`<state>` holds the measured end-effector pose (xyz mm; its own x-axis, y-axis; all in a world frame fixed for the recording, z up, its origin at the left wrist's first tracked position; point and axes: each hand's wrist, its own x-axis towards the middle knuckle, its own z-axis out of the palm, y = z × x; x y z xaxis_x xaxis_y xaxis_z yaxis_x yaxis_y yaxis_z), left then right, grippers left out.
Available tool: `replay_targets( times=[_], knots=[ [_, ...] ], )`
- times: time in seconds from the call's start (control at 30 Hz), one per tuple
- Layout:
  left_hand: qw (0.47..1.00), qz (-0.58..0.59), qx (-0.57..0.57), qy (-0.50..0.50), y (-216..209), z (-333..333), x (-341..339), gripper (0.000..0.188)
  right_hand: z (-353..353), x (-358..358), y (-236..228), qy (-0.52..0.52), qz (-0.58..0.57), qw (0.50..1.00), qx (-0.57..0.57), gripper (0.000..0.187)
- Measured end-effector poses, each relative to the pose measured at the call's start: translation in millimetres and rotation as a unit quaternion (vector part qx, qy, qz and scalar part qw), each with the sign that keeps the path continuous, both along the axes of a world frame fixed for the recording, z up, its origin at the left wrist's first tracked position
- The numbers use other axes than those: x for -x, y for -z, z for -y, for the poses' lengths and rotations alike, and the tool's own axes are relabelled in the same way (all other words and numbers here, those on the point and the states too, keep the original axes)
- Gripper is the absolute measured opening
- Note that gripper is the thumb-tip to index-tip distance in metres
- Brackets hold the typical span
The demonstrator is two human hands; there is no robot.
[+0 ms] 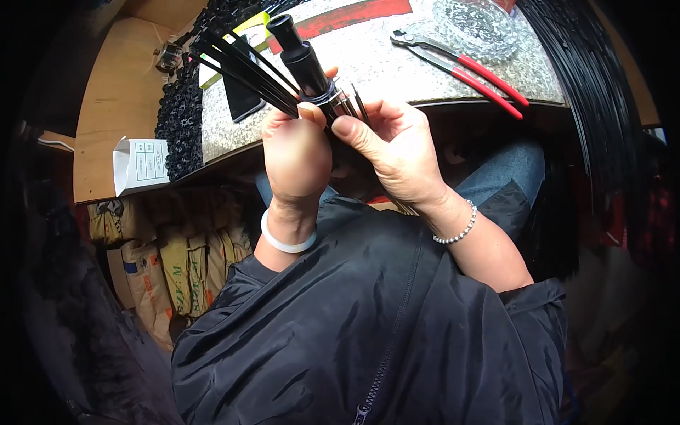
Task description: The recorder is bundling several thin black metal rods together using wire and pliers.
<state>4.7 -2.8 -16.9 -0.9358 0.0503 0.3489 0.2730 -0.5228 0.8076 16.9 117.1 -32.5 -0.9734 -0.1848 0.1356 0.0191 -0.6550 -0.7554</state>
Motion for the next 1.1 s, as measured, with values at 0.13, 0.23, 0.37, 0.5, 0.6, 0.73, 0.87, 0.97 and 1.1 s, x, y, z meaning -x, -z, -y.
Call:
replay_targets(
  times=[0.13,0.23,0.37,0.5,0.6,0.73,0.87,0.97,1.1],
  knots=[
    [0.996,0.047,-0.054,0.044,-1,0,1,0.032,1,1,2,0.014,0.002,1.0,-0.021,0.015],
    [0.995,0.048,-0.06,0.069,1,0,2,0.033,2,1,1,0.015,0.012,1.0,-0.022,0.015],
    [0.998,0.022,-0.024,0.046,-2,-4,3,0.034,1,4,2,0.017,0.008,1.0,-0.021,0.015],
    [1.0,-0.006,0.0,0.021,-3,-5,3,0.036,4,0,3,0.059,-0.01,0.998,-0.016,0.014],
    [0.998,-0.01,0.021,-0.064,-6,-10,-1,0.037,10,-3,2,0.074,-0.019,0.997,-0.006,0.013],
    [0.992,-0.04,0.058,-0.109,0,-8,-2,0.032,10,-3,0,0.08,-0.017,0.997,0.005,0.014],
    [0.989,-0.05,0.088,-0.11,0,-4,-1,0.032,0,-4,7,0.048,-0.021,0.998,0.017,0.014],
    [0.991,-0.044,0.082,-0.099,2,-2,0,0.032,-4,-3,4,0.038,-0.007,0.999,-0.013,0.012],
    [0.992,-0.04,0.079,-0.086,3,0,1,0.031,-3,-3,1,0.041,0.003,0.999,-0.028,0.011]
  ],
)
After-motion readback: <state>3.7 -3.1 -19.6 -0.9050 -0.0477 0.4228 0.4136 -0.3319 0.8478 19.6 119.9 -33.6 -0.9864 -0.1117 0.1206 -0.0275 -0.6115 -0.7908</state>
